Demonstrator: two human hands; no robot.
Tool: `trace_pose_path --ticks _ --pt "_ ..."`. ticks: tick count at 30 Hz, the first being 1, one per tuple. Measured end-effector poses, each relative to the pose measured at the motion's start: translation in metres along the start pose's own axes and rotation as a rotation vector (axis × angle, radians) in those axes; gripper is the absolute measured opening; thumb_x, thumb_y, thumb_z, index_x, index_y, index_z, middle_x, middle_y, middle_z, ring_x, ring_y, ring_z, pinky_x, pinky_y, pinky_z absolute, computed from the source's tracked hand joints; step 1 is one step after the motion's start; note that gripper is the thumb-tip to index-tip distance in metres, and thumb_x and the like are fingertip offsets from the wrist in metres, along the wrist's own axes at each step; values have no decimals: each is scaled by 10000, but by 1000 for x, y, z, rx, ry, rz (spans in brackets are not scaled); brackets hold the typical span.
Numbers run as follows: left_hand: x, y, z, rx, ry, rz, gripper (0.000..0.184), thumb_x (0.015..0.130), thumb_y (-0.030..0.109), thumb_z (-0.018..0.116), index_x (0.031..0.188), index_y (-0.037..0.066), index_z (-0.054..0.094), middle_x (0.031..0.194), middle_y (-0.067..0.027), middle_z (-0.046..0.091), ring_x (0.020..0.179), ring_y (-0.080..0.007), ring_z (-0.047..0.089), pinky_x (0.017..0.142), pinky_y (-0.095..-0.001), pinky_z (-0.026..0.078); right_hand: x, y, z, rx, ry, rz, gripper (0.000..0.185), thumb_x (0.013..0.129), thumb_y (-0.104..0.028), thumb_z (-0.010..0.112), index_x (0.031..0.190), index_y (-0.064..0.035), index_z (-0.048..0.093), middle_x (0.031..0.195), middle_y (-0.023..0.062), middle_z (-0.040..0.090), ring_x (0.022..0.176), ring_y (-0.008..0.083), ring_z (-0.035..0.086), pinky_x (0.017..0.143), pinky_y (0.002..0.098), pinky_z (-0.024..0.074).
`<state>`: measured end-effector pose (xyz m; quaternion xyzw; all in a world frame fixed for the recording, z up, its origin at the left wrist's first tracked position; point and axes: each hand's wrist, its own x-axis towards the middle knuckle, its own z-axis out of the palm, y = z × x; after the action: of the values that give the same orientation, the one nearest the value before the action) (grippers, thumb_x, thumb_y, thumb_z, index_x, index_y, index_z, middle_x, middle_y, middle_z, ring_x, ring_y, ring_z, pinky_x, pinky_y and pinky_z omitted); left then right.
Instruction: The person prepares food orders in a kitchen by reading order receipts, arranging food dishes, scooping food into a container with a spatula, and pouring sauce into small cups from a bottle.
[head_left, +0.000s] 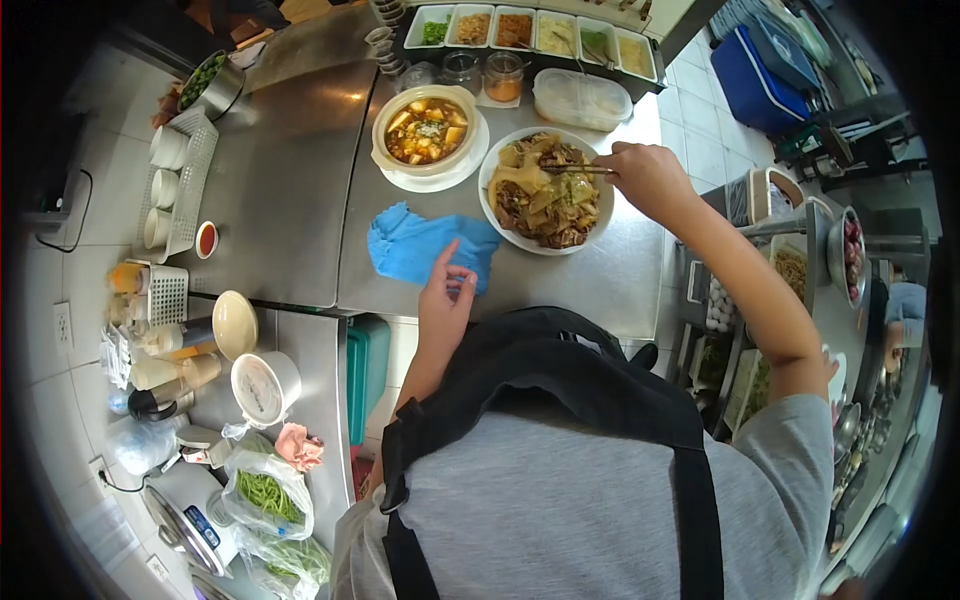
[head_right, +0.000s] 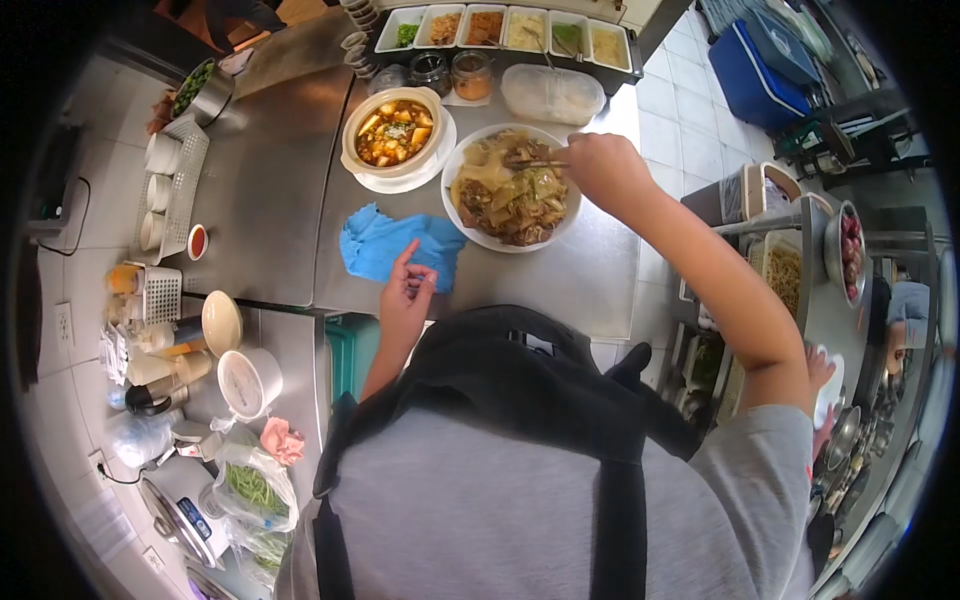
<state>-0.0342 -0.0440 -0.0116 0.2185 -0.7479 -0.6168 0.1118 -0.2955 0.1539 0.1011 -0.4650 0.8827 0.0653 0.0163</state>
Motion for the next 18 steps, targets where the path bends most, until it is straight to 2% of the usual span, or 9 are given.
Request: trace_pose_path --ticks 3,6,10,12,18 --pt "3 4 2 4 -5 23 536 871 32 586 1375 66 407 891 -34 583 755 -74 525 706 -211 449 -13 3 -17 151 93 78 188 802 -179 618 968 -167 705 794 72 623 754 254 642 675 386 522" --pt "3 4 1 0 -1 18 535 873 39 588 1376 65 407 888 -34 580 756 -74 523 707 -214 450 -34 0 -51 128 -8 176 224 808 -186 624 1017 -164 701 801 77 622 754 258 638 688 399 515" --pt "3 3 1 -9 -7 3 533 874 41 587 1375 61 406 886 -35 577 761 -73 521 709 -216 452 -46 -11 -30 86 -20 143 175 809 -171 628 965 -157 706 794 83 612 736 257 639 669 394 515" --pt "4 2 2 -17 -11 2 534 874 39 585 1376 58 404 887 -35 576 761 -72 519 708 -213 451 -50 -22 -16 122 48 101 123 808 -139 615 900 -116 694 780 85 605 711 262 641 628 379 519" --pt "5 3 3 -11 -8 25 537 872 26 581 1377 56 401 892 -34 576 750 -68 508 699 -203 446 -55 -41 -5 169 34 118 181 790 -127 621 955 -114 695 796 85 613 683 275 638 636 390 520"
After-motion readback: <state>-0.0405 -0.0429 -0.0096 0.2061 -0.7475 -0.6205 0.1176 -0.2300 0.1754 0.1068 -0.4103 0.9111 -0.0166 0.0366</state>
